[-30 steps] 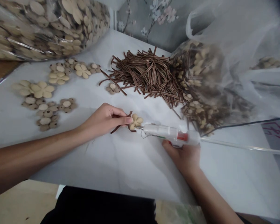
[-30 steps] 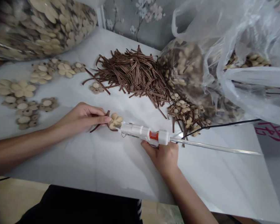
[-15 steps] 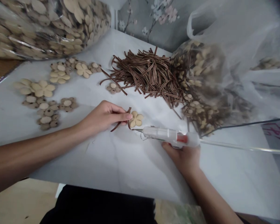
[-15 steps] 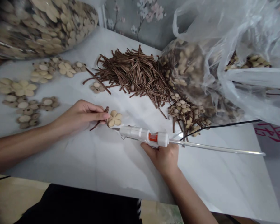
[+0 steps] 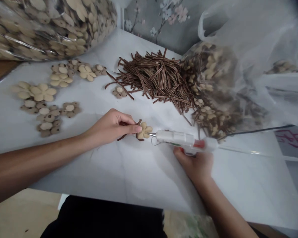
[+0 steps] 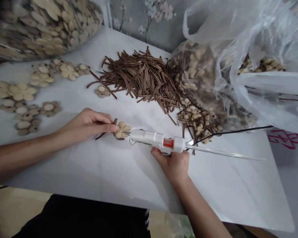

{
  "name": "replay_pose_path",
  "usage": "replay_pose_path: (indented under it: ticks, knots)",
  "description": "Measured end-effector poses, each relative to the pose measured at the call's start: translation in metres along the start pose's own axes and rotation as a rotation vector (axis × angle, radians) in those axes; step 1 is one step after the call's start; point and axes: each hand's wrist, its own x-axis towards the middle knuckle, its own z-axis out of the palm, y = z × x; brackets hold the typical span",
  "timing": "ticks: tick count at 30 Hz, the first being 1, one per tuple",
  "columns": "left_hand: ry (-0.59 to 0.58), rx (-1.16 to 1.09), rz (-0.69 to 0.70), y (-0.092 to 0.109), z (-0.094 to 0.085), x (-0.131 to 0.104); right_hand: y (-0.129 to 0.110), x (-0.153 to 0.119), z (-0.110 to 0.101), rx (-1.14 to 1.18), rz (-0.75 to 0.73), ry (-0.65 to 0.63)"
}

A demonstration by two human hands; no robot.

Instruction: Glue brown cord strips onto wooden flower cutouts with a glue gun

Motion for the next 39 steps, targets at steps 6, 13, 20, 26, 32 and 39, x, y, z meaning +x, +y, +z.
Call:
replay_pose_path:
  ticks: [6,13,20,26,32,39]
  knots:
    - [-0.005,0.0,-0.003,-0.0001,-0.0013,-0.0003,0.0026,-0.0017,0.0006,0.003,-0.005,-0.005]
    - [0.002,0.009,-0.019,0.0015,-0.0008,-0.0006,0.0007,-0.0008,-0.0006,-0.004,0.013,-0.024]
    - [0.003,0.005,-0.001,0.0003,-0.0003,0.0004,0.0044,-0.0027,0.0001,-0.033,0.005,-0.041]
    - [0.006,0.005,-0.003,-0.0006,-0.0007,0.0005,0.0034,-0.0024,-0.0004,-0.055,0.014,-0.054]
    - [-0.001,-0.019,-0.026,-0.0001,-0.0015,0.0,0.0014,-0.0016,-0.0017,-0.035,0.014,-0.059]
    - [0.015,-0.029,-0.021,0.0003,-0.0035,-0.0008,0.0061,-0.0044,-0.0004,-0.044,0.001,-0.045]
